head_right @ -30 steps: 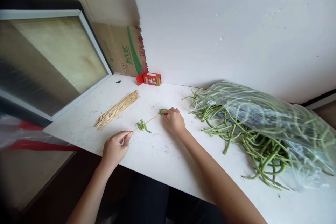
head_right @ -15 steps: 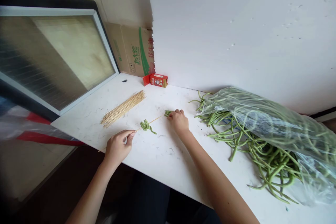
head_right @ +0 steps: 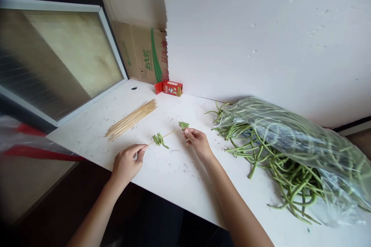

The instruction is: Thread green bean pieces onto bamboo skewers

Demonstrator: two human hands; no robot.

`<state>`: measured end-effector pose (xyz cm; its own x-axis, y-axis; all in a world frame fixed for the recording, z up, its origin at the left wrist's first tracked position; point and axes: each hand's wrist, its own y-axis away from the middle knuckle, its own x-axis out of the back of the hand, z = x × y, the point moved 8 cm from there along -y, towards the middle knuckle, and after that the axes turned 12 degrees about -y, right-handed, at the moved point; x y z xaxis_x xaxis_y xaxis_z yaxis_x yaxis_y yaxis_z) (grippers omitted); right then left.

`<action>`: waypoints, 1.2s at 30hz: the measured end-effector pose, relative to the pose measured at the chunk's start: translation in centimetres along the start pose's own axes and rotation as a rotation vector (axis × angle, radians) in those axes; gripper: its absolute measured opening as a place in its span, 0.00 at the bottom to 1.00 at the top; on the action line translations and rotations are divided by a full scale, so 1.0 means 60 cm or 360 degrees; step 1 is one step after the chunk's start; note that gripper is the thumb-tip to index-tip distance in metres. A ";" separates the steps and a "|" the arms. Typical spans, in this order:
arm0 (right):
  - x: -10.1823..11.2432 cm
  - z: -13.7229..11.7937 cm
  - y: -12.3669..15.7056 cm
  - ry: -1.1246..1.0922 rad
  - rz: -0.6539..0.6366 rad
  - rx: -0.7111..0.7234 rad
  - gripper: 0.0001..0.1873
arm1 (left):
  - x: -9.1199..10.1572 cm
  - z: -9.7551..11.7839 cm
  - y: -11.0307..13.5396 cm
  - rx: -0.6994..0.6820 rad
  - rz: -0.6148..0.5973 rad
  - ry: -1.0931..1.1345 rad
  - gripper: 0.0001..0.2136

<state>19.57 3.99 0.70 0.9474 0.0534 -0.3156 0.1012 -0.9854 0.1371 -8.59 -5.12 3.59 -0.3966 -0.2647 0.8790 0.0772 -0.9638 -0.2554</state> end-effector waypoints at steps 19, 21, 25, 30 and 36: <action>-0.027 0.024 0.022 -0.0400 -0.0065 -0.0286 0.21 | -0.008 0.015 0.008 -0.0069 -0.0006 0.0045 0.14; -0.027 0.024 0.023 -0.0415 -0.0072 -0.0299 0.21 | -0.007 0.015 0.008 -0.0065 -0.0015 0.0052 0.14; -0.029 0.020 0.024 -0.0426 -0.0091 -0.0298 0.20 | -0.006 0.015 0.008 -0.0061 -0.0032 0.0066 0.14; -0.028 0.020 0.025 -0.0436 -0.0095 -0.0291 0.20 | -0.007 0.015 0.008 -0.0069 -0.0044 0.0067 0.14; -0.023 0.024 0.021 -0.0437 -0.0115 -0.0277 0.18 | -0.005 0.013 0.008 -0.0073 -0.0054 0.0056 0.14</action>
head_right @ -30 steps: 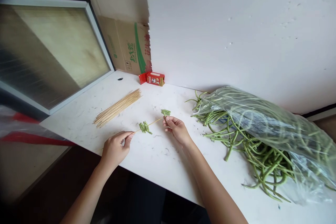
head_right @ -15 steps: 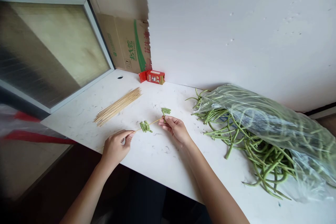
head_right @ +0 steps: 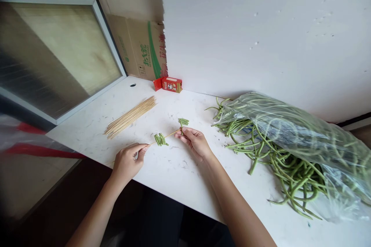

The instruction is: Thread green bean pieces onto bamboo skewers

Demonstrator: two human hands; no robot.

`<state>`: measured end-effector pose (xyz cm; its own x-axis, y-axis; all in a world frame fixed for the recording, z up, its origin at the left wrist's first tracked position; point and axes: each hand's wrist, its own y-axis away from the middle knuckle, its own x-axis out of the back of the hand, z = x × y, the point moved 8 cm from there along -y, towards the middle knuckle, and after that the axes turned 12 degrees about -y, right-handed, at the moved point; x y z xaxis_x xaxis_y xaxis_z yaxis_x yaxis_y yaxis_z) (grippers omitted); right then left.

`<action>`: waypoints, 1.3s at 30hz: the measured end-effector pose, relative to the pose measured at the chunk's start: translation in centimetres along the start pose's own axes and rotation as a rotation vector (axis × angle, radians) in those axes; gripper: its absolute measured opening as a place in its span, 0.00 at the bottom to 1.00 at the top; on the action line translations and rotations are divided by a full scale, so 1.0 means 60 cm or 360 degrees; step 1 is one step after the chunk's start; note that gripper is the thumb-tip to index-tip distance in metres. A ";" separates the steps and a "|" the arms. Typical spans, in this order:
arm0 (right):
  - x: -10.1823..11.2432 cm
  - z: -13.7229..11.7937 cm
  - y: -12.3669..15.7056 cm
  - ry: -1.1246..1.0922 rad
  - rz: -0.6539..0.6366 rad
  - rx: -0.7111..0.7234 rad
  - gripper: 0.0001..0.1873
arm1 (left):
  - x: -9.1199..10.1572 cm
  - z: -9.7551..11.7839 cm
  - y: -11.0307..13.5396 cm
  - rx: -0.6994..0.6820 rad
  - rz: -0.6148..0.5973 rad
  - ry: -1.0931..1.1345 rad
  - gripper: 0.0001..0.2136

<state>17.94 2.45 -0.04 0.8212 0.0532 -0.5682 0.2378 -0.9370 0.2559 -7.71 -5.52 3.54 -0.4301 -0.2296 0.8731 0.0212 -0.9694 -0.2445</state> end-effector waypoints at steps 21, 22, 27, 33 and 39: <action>0.009 -0.001 0.000 0.0109 0.0075 0.0099 0.20 | 0.000 0.002 0.001 -0.0051 0.0002 -0.0167 0.13; 0.009 -0.002 0.000 0.0117 0.0071 0.0104 0.20 | 0.000 0.002 0.001 -0.0056 0.0002 -0.0154 0.14; 0.007 0.000 0.000 0.0153 0.0003 0.0054 0.20 | 0.000 -0.004 -0.002 -0.0023 -0.0064 -0.0045 0.13; 0.000 -0.007 0.004 0.0204 -0.0078 0.0083 0.21 | -0.010 -0.019 -0.004 0.0052 -0.0212 0.0135 0.13; -0.013 -0.016 0.010 0.0305 -0.0151 0.0179 0.20 | -0.016 -0.021 -0.003 0.0041 -0.0263 0.0257 0.14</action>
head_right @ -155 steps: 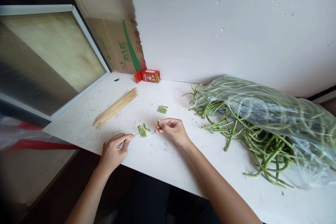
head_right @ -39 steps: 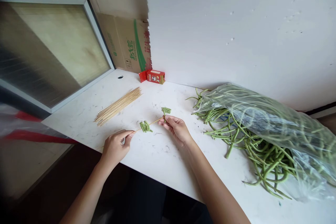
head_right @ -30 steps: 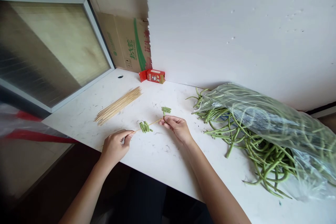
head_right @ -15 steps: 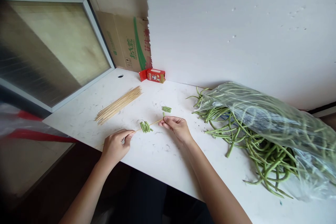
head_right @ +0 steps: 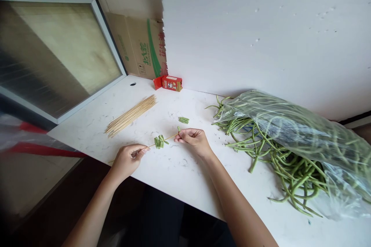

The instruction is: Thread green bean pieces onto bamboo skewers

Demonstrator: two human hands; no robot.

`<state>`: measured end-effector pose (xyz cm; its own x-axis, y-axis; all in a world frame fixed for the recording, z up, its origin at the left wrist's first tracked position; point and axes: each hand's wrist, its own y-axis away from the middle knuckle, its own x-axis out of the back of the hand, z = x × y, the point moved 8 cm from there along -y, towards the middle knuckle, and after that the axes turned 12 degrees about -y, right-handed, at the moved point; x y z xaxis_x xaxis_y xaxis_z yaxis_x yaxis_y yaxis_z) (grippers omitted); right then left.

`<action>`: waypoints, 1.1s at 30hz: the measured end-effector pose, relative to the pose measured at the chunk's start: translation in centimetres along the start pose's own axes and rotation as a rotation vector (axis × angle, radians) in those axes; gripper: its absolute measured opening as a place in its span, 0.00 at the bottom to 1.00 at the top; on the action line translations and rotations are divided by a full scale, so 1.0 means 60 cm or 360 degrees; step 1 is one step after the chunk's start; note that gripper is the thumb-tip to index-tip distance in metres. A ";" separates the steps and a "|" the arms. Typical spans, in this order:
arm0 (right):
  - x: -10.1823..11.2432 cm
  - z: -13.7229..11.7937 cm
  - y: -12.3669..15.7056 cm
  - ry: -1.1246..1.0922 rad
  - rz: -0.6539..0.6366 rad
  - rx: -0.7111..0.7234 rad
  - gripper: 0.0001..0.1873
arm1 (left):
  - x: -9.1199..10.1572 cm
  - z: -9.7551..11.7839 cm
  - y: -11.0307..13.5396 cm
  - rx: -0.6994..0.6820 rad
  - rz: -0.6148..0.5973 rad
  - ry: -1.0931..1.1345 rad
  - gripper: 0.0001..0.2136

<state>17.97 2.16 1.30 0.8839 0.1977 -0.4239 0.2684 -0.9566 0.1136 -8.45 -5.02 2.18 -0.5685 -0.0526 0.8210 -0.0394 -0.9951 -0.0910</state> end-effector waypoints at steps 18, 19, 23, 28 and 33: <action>-0.017 -0.008 0.007 0.0029 -0.0115 0.0058 0.20 | 0.014 0.002 0.006 -0.0081 0.0143 -0.0085 0.13; -0.016 -0.006 0.007 0.0027 -0.0112 0.0046 0.20 | 0.015 0.003 0.007 -0.0093 0.0157 -0.0086 0.13; -0.009 0.004 0.005 0.0007 -0.0060 0.0000 0.20 | 0.021 0.014 0.014 -0.0185 0.0308 -0.0158 0.12; -0.009 0.006 0.004 0.0014 -0.0060 0.0004 0.20 | 0.022 0.022 0.017 -0.0249 0.0375 -0.0193 0.12; -0.011 0.005 0.005 0.0052 -0.0060 -0.0008 0.20 | 0.018 0.019 0.013 -0.0208 0.0302 -0.0190 0.12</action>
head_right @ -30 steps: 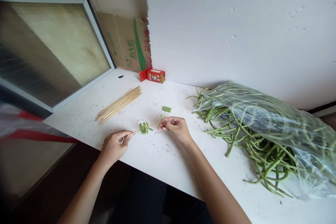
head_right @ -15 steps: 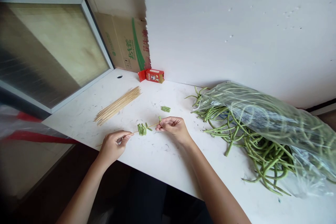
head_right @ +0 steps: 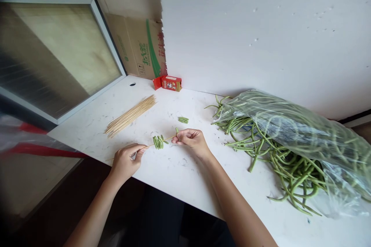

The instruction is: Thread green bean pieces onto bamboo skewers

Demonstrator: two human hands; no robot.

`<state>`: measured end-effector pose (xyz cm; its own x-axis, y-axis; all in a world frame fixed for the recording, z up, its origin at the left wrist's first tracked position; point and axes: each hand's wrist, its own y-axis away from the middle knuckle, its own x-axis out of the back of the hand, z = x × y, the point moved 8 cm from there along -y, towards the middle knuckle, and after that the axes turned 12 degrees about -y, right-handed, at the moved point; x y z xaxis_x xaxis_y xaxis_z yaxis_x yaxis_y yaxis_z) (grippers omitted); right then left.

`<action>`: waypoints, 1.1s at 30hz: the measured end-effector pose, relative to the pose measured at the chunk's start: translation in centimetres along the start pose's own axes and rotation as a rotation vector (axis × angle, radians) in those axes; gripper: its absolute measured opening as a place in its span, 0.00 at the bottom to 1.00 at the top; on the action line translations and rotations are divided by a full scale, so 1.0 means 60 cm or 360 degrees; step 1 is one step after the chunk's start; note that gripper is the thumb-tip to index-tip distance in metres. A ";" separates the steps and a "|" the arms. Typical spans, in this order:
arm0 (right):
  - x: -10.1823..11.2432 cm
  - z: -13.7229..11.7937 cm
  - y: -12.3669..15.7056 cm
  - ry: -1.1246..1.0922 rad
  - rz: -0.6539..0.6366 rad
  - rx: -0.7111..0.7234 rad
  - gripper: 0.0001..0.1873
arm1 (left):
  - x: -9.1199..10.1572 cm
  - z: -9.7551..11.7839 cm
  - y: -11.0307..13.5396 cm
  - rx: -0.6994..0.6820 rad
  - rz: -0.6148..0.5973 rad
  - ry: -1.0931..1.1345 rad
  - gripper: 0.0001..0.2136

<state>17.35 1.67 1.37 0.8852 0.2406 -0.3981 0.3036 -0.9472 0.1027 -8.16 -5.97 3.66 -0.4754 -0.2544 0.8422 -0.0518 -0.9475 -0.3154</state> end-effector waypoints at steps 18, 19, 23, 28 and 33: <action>-0.005 0.010 0.000 -0.0062 0.0036 -0.0071 0.21 | 0.005 0.000 0.002 -0.0023 0.0066 -0.0080 0.12; -0.006 0.011 0.001 -0.0074 0.0045 -0.0077 0.21 | 0.007 0.001 0.002 -0.0029 0.0091 -0.0094 0.13; -0.018 0.020 0.003 -0.0071 0.0019 -0.0068 0.19 | 0.007 0.014 0.005 -0.0070 0.0141 -0.0109 0.13; -0.031 0.041 0.002 -0.0015 0.0026 -0.0074 0.17 | -0.005 0.035 0.000 -0.0091 0.0096 -0.0087 0.13; -0.026 0.050 0.002 -0.0058 0.0057 -0.0142 0.18 | -0.009 0.039 -0.004 -0.0075 0.0094 -0.0052 0.12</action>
<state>14.92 0.56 -0.74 0.8832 0.1977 -0.4253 0.3038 -0.9320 0.1976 -5.81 -6.06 4.29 -0.4497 -0.3163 0.8353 -0.0660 -0.9209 -0.3843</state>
